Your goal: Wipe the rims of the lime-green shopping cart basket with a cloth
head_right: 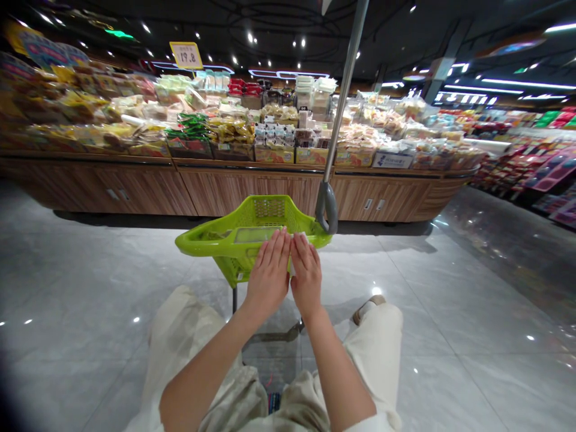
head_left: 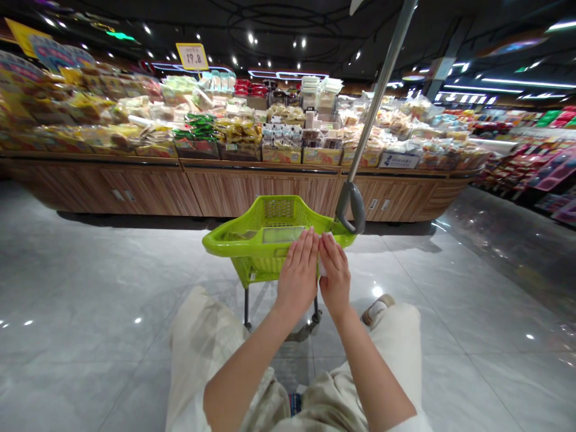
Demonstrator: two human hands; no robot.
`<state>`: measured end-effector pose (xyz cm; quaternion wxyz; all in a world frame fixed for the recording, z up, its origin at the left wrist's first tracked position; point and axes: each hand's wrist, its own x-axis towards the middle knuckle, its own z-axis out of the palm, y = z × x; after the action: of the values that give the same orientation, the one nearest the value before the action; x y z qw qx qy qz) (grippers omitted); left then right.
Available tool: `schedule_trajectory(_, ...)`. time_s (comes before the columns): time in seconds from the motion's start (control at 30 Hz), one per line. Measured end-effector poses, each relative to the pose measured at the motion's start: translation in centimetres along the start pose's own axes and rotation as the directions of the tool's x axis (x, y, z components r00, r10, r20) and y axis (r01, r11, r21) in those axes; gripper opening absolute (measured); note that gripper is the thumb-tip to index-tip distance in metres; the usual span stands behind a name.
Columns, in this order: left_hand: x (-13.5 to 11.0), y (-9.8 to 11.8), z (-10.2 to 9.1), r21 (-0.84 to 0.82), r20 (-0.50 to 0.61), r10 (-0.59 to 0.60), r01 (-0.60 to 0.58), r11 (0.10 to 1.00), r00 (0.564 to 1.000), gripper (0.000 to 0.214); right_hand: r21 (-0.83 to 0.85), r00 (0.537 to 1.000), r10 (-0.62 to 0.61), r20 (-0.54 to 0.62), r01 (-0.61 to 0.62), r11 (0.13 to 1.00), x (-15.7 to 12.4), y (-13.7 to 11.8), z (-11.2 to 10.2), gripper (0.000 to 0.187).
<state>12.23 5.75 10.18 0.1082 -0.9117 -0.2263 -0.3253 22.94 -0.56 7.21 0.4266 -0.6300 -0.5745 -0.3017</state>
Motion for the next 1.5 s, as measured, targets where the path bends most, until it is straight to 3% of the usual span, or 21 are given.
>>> schedule_trajectory(0.07, 0.0, 0.0, -0.2, -0.006, 0.004, 0.005, -0.005, 1.000, 1.000, 0.067, -0.041, 1.000, 0.021, -0.003, -0.021, 0.999, -0.1, 0.6, -0.4, 0.091)
schedule_trajectory(0.23, 0.0, 0.0, -0.6, -0.050, 0.010, 0.006, -0.005, 0.999, 1.000, 0.070, -0.138, 0.976, 0.168, -0.135, -0.186, 0.973, -0.5, 1.6, -1.0, 0.087)
schedule_trajectory(0.43, 0.0, 0.1, -0.7, -0.053, 0.015, -0.011, 0.011, 0.999, 1.000, 0.068, -0.098, 0.999, -0.031, 0.032, 0.034, 0.995, 0.2, 0.4, -0.7, 0.083)
schedule_trajectory(0.5, 0.0, 0.1, -0.8, -0.047, 0.022, -0.007, 0.008, 0.999, 1.000, 0.068, -0.119, 1.000, 0.006, 0.019, -0.003, 0.993, 0.1, 0.9, -1.0, 0.085)
schedule_trajectory(0.67, 0.1, 0.1, -0.8, -0.042, 0.023, -0.001, 0.002, 0.999, 1.000, 0.070, -0.153, 0.972, 0.188, -0.140, -0.208, 0.966, -0.4, 1.4, -1.2, 0.088)
schedule_trajectory(0.9, 0.1, 0.1, -0.7, -0.038, 0.028, -0.003, 0.004, 0.999, 1.000, 0.067, -0.106, 1.000, 0.002, 0.031, 0.001, 0.994, 0.1, 0.3, -0.7, 0.086)
schedule_trajectory(1.1, 0.1, 0.1, -0.8, -0.059, 0.027, -0.002, 0.004, 0.998, 1.000, 0.070, -0.182, 0.974, 0.176, -0.140, -0.200, 0.963, -0.2, 1.4, -1.2, 0.087)
schedule_trajectory(1.33, 0.1, 0.1, -0.5, -0.040, 0.022, -0.005, 0.006, 0.999, 1.000, 0.068, -0.135, 1.000, 0.007, 0.007, -0.006, 0.991, 0.2, 0.2, -0.5, 0.084)
schedule_trajectory(1.5, 0.1, 0.0, -0.7, -0.045, 0.029, 0.002, -0.001, 0.999, 1.000, 0.069, -0.174, 0.979, 0.156, -0.128, -0.177, 0.969, -0.1, 1.9, -1.2, 0.085)
